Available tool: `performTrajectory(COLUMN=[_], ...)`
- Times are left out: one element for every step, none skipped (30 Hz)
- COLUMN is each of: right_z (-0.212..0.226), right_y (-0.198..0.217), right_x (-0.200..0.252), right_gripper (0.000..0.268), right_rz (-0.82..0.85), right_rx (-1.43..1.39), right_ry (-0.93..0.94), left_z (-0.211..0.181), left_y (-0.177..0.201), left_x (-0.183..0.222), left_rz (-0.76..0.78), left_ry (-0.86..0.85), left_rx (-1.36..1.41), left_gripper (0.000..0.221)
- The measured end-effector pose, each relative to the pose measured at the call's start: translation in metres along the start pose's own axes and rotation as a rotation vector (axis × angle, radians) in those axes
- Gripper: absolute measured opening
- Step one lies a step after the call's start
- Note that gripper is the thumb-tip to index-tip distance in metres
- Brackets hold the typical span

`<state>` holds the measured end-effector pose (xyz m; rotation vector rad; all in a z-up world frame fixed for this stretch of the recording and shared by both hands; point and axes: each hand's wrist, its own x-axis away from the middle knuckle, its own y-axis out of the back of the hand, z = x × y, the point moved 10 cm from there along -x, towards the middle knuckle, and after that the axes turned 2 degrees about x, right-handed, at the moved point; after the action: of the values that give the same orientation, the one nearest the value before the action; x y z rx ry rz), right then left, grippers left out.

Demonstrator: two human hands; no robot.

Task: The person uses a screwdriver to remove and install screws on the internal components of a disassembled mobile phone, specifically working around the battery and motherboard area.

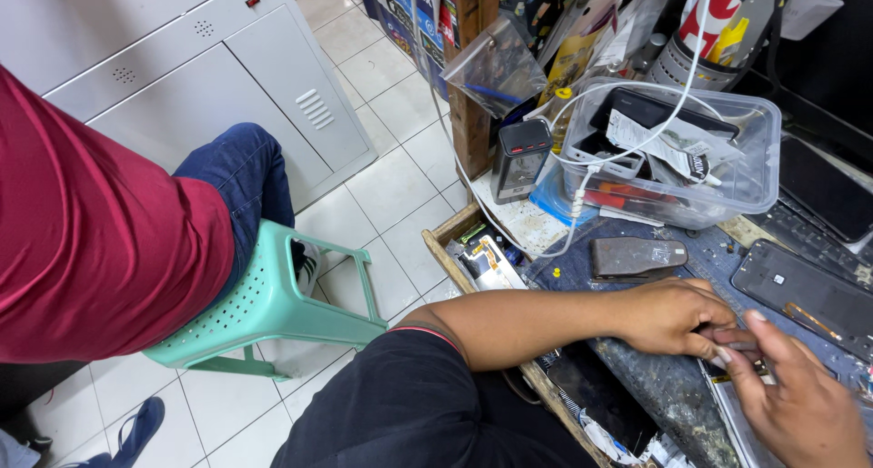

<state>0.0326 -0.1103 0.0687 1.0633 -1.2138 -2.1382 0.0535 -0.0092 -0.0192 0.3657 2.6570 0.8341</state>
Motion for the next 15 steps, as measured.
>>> performTrajectory(right_z=[-0.004, -0.009, -0.014, -0.012, -0.01, -0.008, -0.002, 0.003, 0.008, 0.006, 0.003, 0.0, 0.0, 0.001, 0.0], right_y=[-0.005, -0.009, -0.014, -0.013, -0.013, -0.013, -0.011, -0.009, -0.006, -0.006, -0.006, -0.005, -0.004, -0.003, 0.002], right_x=[0.001, 0.003, 0.004, 0.004, 0.004, 0.004, 0.002, 0.001, 0.001, 0.002, 0.002, 0.002, 0.002, 0.002, 0.002], right_gripper=[0.061, 0.06, 0.059, 0.06, 0.06, 0.061, 0.063, 0.065, 0.067, 0.072, 0.077, 0.083, 0.084, 0.085, 0.086], right_rz=[0.054, 0.108, 0.163, 0.155, 0.145, 0.136, 0.091, 0.046, 0.002, 0.002, 0.002, 0.002, -0.003, -0.008, -0.013], right_rx=[0.01, 0.02, 0.029, 0.017, 0.006, -0.006, -0.057, -0.108, -0.158, -0.139, -0.12, -0.1, -0.104, -0.109, -0.1], right_ry=[-0.052, -0.104, -0.151, -0.135, -0.118, -0.1, -0.049, 0.001, 0.049, 0.041, 0.034, 0.026, 0.037, 0.048, 0.054], left_z=[-0.004, -0.007, -0.011, -0.012, -0.013, -0.015, -0.013, -0.011, -0.01, -0.009, -0.009, -0.008, -0.012, -0.016, -0.023], left_y=[0.002, 0.005, 0.008, 0.008, 0.009, 0.009, 0.009, 0.009, 0.007, 0.007, 0.007, 0.008, 0.01, 0.014, 0.017], left_x=[0.001, 0.003, 0.004, 0.005, 0.004, 0.005, 0.004, 0.004, 0.004, 0.004, 0.004, 0.005, 0.006, 0.008, 0.007], left_rz=[-0.015, -0.029, -0.049, -0.046, -0.045, -0.044, -0.03, -0.016, 0.0, -0.01, -0.019, -0.029, -0.049, -0.068, -0.087], left_ry=[-0.047, -0.094, -0.138, -0.155, -0.172, -0.188, -0.167, -0.146, -0.126, -0.102, -0.079, -0.056, -0.071, -0.087, -0.115], left_rx=[0.024, 0.049, 0.073, 0.064, 0.054, 0.044, 0.046, 0.049, 0.055, 0.025, -0.004, -0.032, -0.043, -0.054, -0.056], left_gripper=[0.037, 0.036, 0.035, 0.035, 0.036, 0.036, 0.035, 0.034, 0.033, 0.032, 0.031, 0.031, 0.031, 0.031, 0.031])
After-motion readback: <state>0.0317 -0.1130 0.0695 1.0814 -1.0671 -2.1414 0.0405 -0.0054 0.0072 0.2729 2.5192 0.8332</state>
